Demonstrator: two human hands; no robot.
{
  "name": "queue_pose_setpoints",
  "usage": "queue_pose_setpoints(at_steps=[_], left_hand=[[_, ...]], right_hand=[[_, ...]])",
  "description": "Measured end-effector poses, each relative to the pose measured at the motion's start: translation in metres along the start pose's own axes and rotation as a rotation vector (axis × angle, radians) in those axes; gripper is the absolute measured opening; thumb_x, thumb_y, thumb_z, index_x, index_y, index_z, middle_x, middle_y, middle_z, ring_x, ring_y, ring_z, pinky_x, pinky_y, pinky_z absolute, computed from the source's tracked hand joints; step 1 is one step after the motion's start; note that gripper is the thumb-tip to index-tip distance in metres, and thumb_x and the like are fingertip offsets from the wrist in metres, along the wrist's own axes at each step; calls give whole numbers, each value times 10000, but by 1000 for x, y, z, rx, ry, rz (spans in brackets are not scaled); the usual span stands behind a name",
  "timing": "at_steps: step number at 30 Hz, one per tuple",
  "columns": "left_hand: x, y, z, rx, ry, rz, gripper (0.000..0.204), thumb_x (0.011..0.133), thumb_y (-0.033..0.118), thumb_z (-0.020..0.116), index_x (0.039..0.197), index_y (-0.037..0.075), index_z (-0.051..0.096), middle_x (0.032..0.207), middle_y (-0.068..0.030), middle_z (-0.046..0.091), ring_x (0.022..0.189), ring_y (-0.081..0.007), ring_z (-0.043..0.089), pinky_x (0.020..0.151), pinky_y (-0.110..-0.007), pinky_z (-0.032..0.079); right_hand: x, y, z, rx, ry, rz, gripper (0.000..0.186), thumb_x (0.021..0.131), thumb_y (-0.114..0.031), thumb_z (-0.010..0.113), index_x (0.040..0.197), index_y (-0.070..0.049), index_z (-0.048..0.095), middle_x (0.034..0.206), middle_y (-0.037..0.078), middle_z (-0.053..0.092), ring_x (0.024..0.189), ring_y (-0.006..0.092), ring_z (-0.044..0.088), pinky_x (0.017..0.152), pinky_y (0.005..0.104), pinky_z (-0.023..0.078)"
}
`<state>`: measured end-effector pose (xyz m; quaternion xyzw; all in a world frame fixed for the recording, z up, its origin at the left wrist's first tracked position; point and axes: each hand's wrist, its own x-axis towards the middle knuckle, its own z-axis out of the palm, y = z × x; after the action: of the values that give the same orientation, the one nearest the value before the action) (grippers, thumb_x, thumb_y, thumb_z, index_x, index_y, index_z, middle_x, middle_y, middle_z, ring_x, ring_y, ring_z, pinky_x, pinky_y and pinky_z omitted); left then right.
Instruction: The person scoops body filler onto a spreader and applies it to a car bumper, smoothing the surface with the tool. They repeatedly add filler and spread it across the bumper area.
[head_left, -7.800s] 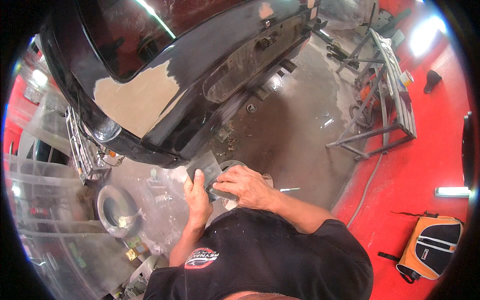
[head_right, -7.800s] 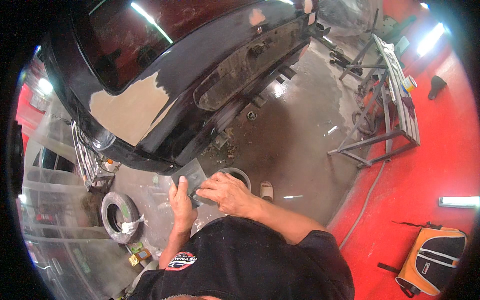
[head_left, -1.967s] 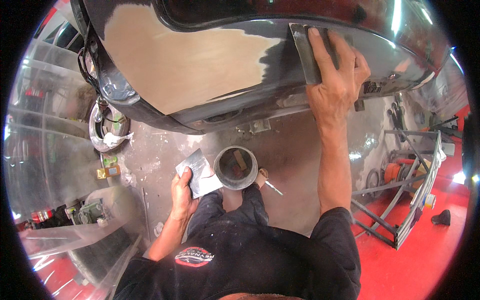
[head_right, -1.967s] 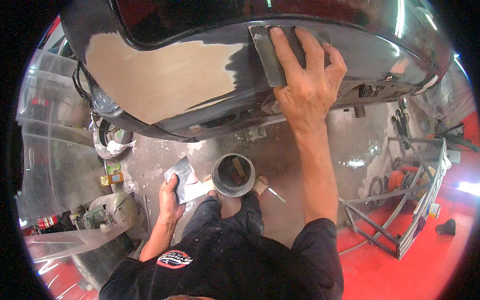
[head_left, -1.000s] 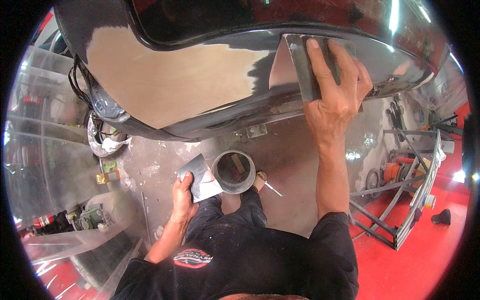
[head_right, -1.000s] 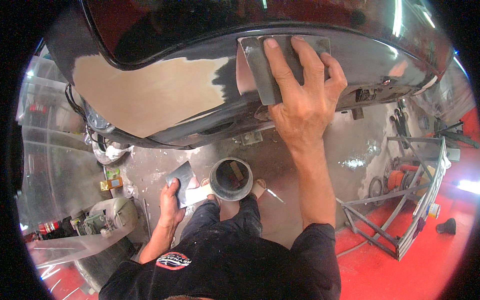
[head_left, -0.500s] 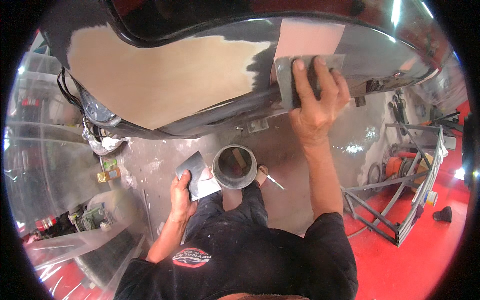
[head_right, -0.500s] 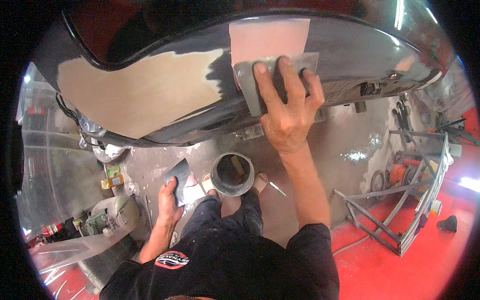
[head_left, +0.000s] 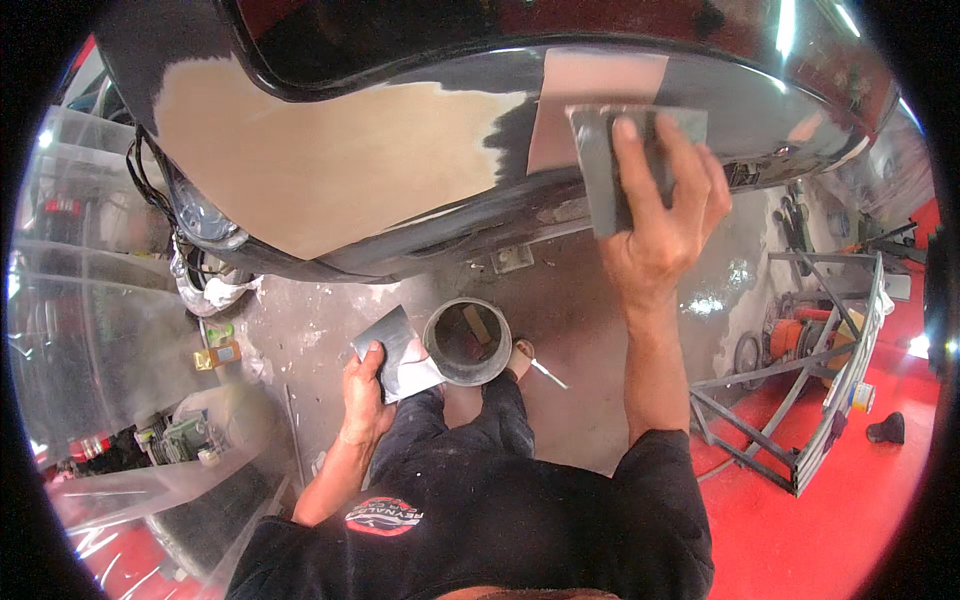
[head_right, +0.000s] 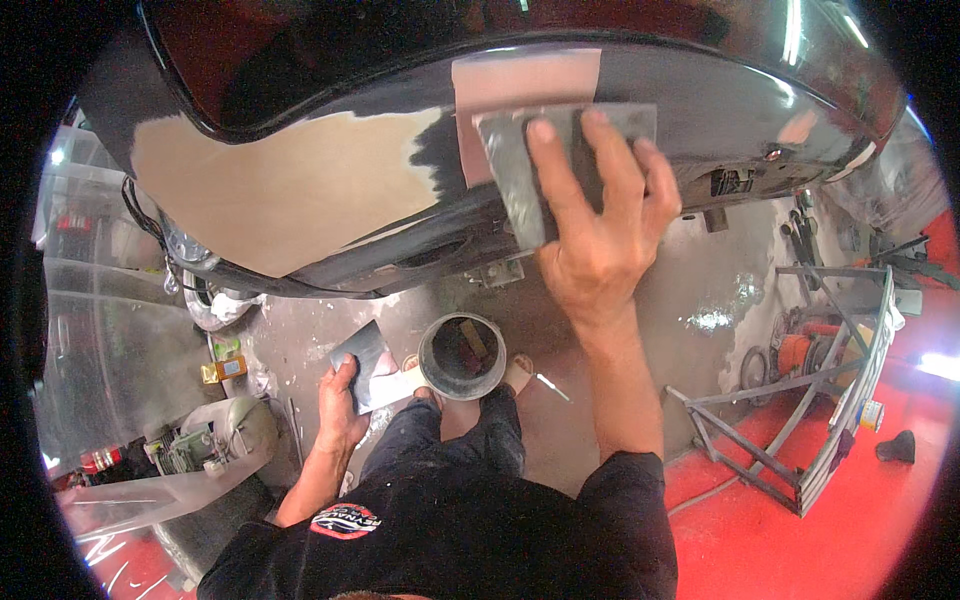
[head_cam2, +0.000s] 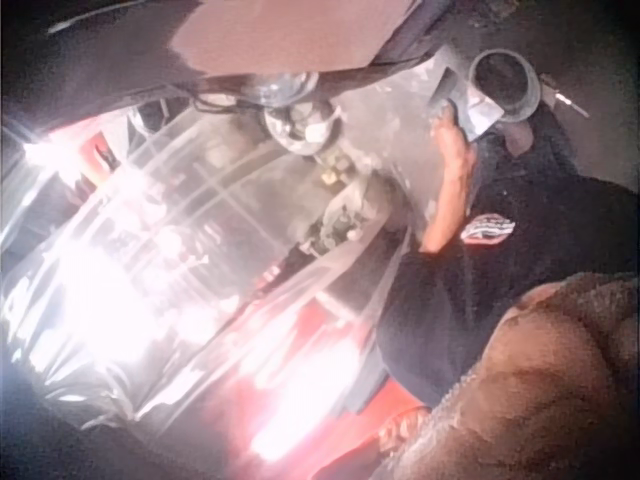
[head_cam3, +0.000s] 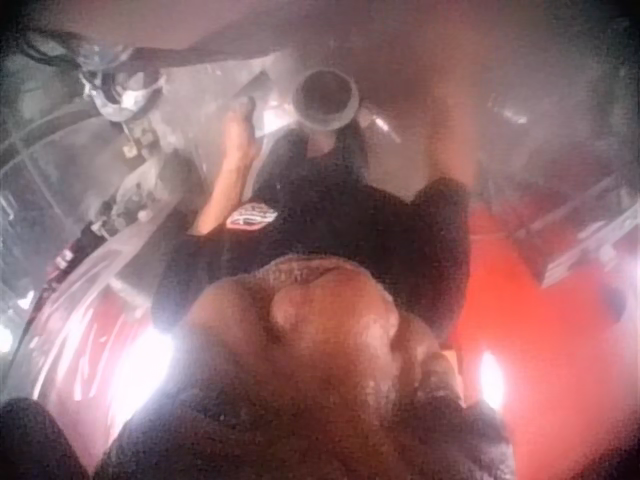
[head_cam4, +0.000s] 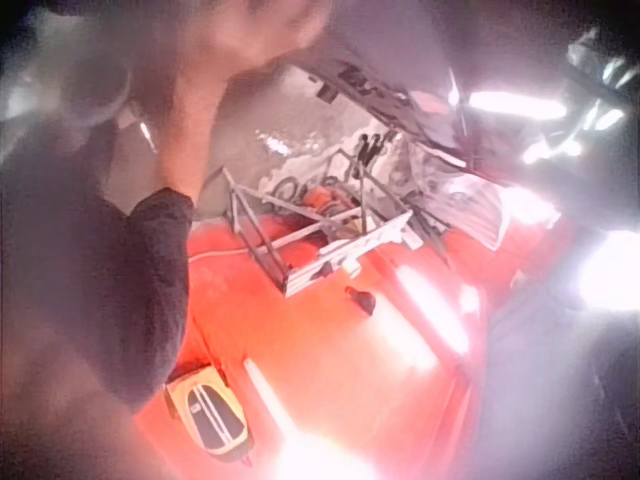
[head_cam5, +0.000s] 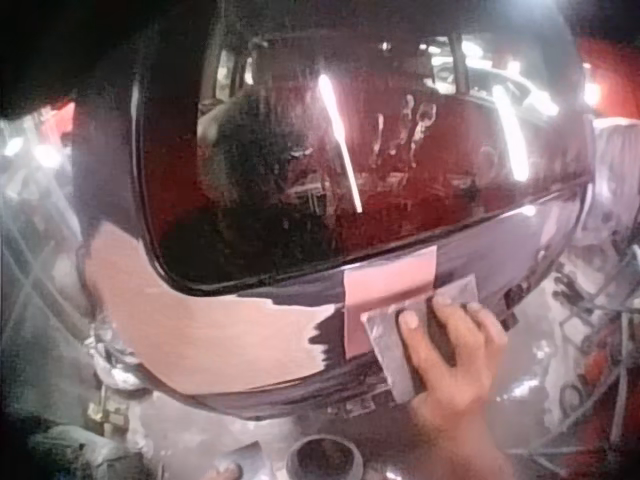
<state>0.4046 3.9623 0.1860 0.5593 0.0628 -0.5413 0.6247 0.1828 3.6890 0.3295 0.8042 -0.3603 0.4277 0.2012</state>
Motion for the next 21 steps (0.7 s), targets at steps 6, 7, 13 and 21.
queue_pose_setpoints(at_steps=[6, 7, 13, 21], left_hand=[[-8, -1, 5, -38, -16, 15, 268, 1051, 185, 522, 1213, -26, 554, 1093, -122, 665, 967, -229, 682, 872, -387, 570], [-8, -1, 4, -37, -22, 14, 270, 1052, 186, 521, 1217, -26, 551, 1094, -122, 664, 967, -230, 682, 870, -389, 571], [-7, -2, -3, -51, -30, 9, 263, 1054, 181, 517, 1217, -23, 543, 1097, -122, 661, 960, -233, 683, 850, -388, 579], [-4, -4, -4, -50, -22, -7, 244, 1051, 170, 518, 1201, -20, 548, 1078, -129, 672, 933, -244, 695, 841, -390, 592]], right_hand=[[29, 4, 9, 41, 61, -22, 527, 735, -71, 740, 1240, -220, 746, 1286, 49, 648, 1172, 292, 556, 1054, 421, 396], [30, 4, 11, 40, 71, -25, 526, 736, -68, 743, 1239, -221, 746, 1285, 47, 649, 1170, 290, 557, 1053, 419, 397], [34, 6, 18, 18, 92, -59, 514, 748, -93, 761, 1244, -229, 744, 1277, 45, 653, 1161, 279, 561, 1041, 415, 402], [20, 6, 34, 75, 96, -46, 708, 600, -13, 701, 1266, -253, 716, 1327, 46, 606, 1175, 349, 500, 1027, 434, 422]])
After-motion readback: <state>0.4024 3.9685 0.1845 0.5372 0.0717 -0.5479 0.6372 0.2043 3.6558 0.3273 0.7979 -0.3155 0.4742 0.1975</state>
